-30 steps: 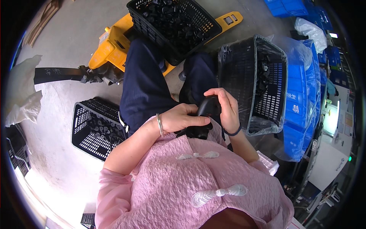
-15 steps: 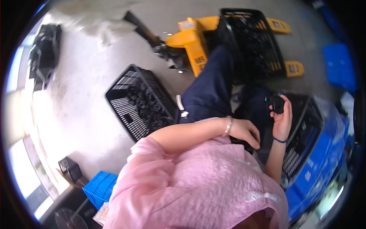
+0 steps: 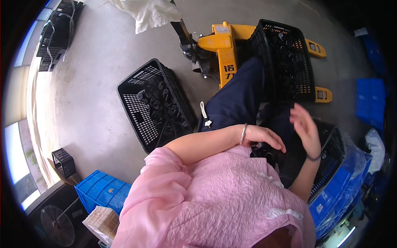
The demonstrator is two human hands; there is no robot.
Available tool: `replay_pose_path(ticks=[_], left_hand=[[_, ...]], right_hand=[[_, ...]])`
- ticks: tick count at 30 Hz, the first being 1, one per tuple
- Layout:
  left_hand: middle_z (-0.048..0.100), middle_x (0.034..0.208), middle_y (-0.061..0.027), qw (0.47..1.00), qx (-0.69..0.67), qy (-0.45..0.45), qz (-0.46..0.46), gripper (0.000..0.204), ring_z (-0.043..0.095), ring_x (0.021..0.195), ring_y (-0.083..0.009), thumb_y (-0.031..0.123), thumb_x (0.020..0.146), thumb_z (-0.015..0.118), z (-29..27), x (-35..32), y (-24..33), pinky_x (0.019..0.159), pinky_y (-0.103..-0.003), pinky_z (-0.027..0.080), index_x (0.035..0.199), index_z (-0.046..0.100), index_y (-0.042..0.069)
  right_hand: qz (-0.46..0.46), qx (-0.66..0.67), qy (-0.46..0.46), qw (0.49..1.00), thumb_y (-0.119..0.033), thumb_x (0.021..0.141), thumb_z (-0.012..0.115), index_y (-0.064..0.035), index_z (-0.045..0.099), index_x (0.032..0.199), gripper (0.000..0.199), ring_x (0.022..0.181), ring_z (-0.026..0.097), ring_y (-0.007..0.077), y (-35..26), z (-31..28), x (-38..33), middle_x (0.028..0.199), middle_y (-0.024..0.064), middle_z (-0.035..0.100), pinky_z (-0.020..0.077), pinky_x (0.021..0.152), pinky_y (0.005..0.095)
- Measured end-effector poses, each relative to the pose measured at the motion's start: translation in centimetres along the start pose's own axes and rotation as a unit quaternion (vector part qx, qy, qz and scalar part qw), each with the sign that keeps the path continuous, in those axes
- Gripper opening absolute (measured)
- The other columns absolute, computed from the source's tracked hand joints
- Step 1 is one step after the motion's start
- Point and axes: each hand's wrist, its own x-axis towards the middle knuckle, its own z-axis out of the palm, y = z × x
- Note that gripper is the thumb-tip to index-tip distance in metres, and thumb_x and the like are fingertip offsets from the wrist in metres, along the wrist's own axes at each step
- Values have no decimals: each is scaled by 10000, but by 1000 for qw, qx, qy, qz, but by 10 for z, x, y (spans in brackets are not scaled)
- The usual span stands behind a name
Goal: Inspecting and sorting black plastic components into bins at a manufacturing site.
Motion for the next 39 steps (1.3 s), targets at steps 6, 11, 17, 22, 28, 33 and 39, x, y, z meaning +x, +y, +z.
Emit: replay_pose_path(ticks=[6,11,17,22,28,33,39], left_hand=[[554,1009,-68,1000,17,-6,-6,329,521,958,-138,175,780,620,-5,17,-4,843,-249,404,1053,504,32],[553,992,-76,996,59,55,-22,352,541,922,-141,188,776,614,-3,6,3,801,-250,431,1062,483,29],[555,962,-56,996,4,71,-46,339,546,882,-122,208,785,596,6,5,14,757,-232,436,1055,499,28],[566,957,-63,995,18,84,-46,335,558,859,-126,204,778,602,7,9,11,756,-238,441,1042,506,22],[572,964,-109,994,7,94,-47,424,567,842,-138,234,778,585,0,8,8,749,-243,460,1101,462,-12],[585,934,-96,993,15,104,-55,451,562,797,-117,238,772,601,-2,8,5,721,-228,456,1118,463,-15],[592,868,-13,987,18,147,-64,350,514,681,-48,132,770,625,10,7,8,608,-164,413,1091,526,34]], right_hand=[[183,60,-37,981,-179,871,502,18,517,1091,296,711,486,64,45,21,-101,826,6,536,414,628,205],[86,240,70,964,-119,827,565,11,529,1053,263,743,525,61,30,48,-104,853,7,566,427,653,208],[51,121,77,988,-83,762,630,-15,530,1040,303,779,542,70,34,48,-94,898,23,563,430,666,204],[39,229,53,971,-91,753,639,-10,536,1016,294,756,540,66,34,47,-98,891,18,564,429,631,198],[-3,267,133,955,-53,790,578,4,494,1043,273,809,504,74,45,46,-90,966,37,497,425,681,198],[-28,268,183,946,-51,793,579,-8,450,1105,341,794,498,69,42,42,-78,974,49,511,421,686,200],[-40,136,273,952,-71,752,629,-31,478,1075,358,739,527,117,26,47,-72,920,69,555,424,640,211]])
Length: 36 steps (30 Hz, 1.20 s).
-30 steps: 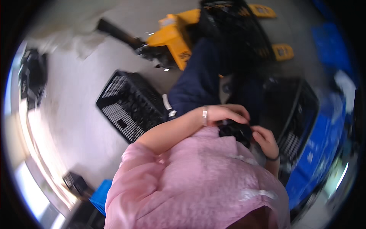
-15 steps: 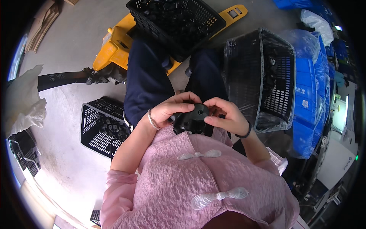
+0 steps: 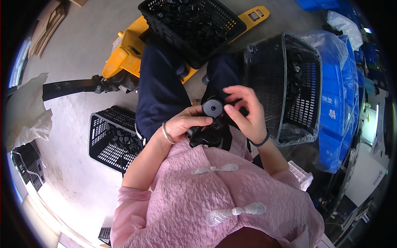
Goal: Inspecting and sorting black plastic components into bins at a manufacturing site.
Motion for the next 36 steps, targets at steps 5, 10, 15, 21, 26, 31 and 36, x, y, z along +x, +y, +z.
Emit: replay_pose_path(ticks=[5,10,15,21,26,31,36], left_hand=[[607,850,-21,1000,1,6,18,265,578,724,-78,141,771,640,-6,3,-2,651,-193,468,1004,583,30],[618,906,-62,1000,-7,18,-18,273,597,800,-119,128,789,614,0,2,-2,730,-237,481,1033,559,20],[604,955,-81,998,61,-21,21,333,576,870,-142,158,788,615,-2,1,-2,790,-242,450,1068,550,-11],[586,1023,-101,986,144,-65,57,337,538,958,-170,189,789,591,-7,2,-2,864,-262,394,1046,573,-29],[599,1008,-77,983,157,-75,55,328,526,960,-144,230,800,593,-9,3,-1,865,-252,374,1048,595,16],[599,1006,-77,985,154,-65,47,318,529,961,-152,229,802,591,-6,3,1,870,-253,375,1038,598,15],[596,1006,-83,988,140,-57,44,306,539,952,-158,198,792,587,-4,3,1,853,-243,380,1024,594,-1]], right_hand=[[-197,-319,7,927,-152,610,736,-49,523,1012,466,770,550,236,-11,3,-16,921,101,525,459,639,312],[-204,-390,-8,898,-143,656,689,-55,515,1035,426,792,541,238,-1,13,-11,921,93,516,455,630,322],[-65,-293,-29,953,-133,758,607,-9,526,1036,315,769,550,241,-1,-3,-10,881,119,542,443,629,295],[219,281,14,934,-210,898,445,22,524,1073,301,767,505,113,34,-20,-6,895,56,561,406,694,253],[282,459,-2,843,-275,924,368,15,426,1178,390,753,494,125,42,-18,-7,904,50,541,406,694,269],[290,584,-40,757,-271,938,316,24,371,1228,418,715,462,120,43,-17,-4,893,42,527,394,660,247],[284,635,-52,717,-271,938,306,29,359,1243,431,702,450,119,43,-17,-3,882,43,524,384,644,247]])
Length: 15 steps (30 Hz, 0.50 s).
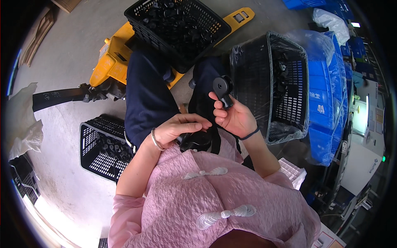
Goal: Inspecting and sorting black plastic components into bins at a manufacturing site.
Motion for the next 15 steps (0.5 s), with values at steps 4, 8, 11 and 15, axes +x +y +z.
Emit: replay_pose_path(ticks=[4,8,11,15], left_hand=[[589,1015,-92,1000,-23,5,-8,303,548,947,-163,168,783,583,0,-1,0,846,-241,394,1020,582,-21],[585,1021,-94,1000,-28,1,-11,304,546,953,-165,167,784,584,0,-1,-1,858,-250,400,1021,579,-23],[586,1015,-95,999,-34,0,-9,304,546,954,-168,168,783,586,0,-1,0,853,-249,402,1019,580,-23],[588,1008,-96,999,-31,0,-6,297,548,949,-171,165,784,584,-1,-1,-1,850,-251,404,1014,584,-23]], right_hand=[[5,-6,-40,999,-263,938,301,32,364,1242,429,694,449,126,1,-5,0,871,50,525,385,649,269],[-46,-142,-20,989,-262,930,338,19,404,1200,395,712,470,143,3,-5,-2,878,76,530,391,665,288],[-93,-198,-13,976,-255,921,378,-10,432,1154,342,735,488,158,4,-5,-3,914,97,540,398,679,293],[-117,-232,-10,966,-234,914,402,-32,441,1129,298,749,501,170,3,-3,-3,955,106,545,406,695,299]])
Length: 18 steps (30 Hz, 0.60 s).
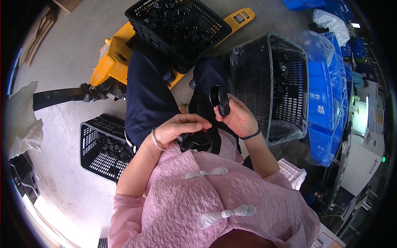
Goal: Inspecting and sorting black plastic components into bins at a manufacturing site.
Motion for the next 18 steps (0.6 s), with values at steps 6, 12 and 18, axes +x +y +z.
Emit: replay_pose_path(ticks=[6,12,18], left_hand=[[597,961,-106,998,-50,10,-30,297,561,907,-167,178,782,579,-1,0,0,826,-247,419,1000,589,-25],[599,930,-114,998,-63,7,-19,305,570,874,-163,197,791,551,-2,0,-1,802,-245,431,993,588,-28],[595,924,-116,998,-58,2,-14,327,567,862,-163,228,804,530,-4,1,-1,797,-243,432,995,581,-32]], right_hand=[[-5,-14,0,1000,-211,911,410,-36,441,1126,279,786,520,167,-3,-1,2,949,108,558,419,711,289],[37,13,40,998,-218,912,406,-26,455,1092,268,785,552,148,-4,0,8,952,94,567,447,712,273],[71,140,42,987,-213,906,411,-10,476,1085,279,831,568,163,0,-12,11,974,99,570,456,750,284]])
